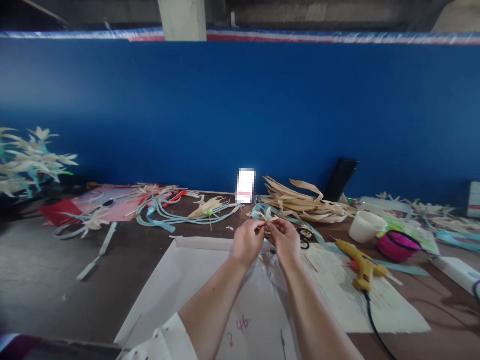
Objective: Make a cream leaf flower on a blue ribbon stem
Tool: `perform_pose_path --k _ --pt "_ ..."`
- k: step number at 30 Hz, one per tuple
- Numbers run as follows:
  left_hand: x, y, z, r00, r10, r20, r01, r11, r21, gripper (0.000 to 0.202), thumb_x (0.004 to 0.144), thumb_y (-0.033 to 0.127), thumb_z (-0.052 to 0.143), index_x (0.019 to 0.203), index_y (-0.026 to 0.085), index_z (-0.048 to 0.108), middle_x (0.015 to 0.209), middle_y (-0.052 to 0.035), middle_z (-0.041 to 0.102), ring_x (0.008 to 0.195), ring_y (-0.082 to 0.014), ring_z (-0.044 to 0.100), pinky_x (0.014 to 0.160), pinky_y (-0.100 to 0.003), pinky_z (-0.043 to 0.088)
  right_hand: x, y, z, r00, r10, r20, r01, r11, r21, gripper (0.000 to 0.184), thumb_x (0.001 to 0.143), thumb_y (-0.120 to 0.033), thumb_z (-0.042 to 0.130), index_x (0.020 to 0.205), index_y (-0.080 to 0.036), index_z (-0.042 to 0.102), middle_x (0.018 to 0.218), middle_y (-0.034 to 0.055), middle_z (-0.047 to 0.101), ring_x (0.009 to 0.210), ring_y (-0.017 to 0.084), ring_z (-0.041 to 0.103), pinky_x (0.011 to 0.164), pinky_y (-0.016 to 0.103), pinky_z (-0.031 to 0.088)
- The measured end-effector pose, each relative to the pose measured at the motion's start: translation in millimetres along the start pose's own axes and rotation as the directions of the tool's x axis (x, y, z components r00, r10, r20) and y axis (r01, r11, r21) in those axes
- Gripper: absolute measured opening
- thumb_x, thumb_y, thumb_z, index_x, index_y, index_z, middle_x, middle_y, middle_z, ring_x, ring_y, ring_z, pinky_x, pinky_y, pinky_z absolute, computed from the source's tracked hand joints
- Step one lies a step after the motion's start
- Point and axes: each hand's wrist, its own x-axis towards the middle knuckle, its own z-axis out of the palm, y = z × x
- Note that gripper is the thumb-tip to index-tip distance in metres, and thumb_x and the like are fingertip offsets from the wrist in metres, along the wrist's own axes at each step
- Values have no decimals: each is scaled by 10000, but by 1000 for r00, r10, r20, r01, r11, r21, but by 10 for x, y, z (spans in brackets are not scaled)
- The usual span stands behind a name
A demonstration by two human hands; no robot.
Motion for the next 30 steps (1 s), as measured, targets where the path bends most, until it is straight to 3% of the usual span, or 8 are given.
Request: perform_pose_path --k 5,13,19,30 --pt "-13 -6 -5 1000 -4 -24 4 1000 -1 114 784 167 539 841 203 630 857 -21 647 819 -152 583 731 -245 431 -24 -21 17 999 -38 -15 38 999 -33 334 582 -399 753 808 -180 641 600 -36 600 405 58 424 367 182 302" --pt "-23 -14 1 1000 2 -8 -2 1000 22 108 798 162 514 827 202 610 847 -26 629 813 -151 569 727 -247 422 -47 -37 34 999 -45 -23 44 999 -30 304 584 -380 746 785 -176 645 657 -20 620 473 80 491 435 203 383" --pt "-20 -17 15 1000 -12 -6 12 1000 29 106 785 142 518 805 198 604 825 -21 628 815 -152 569 733 -247 424 -58 -62 46 996 -65 -68 59 995 -86 302 586 -388 744 786 -185 644 586 -52 591 417 67 424 396 206 339" --pt "-21 -21 6 1000 -5 -10 5 1000 24 120 798 135 494 799 184 604 834 -41 631 830 -158 570 755 -258 434 -23 -4 17 999 -51 2 51 998 -36 314 568 -406 757 772 -187 661 642 -27 623 449 79 483 416 208 379"
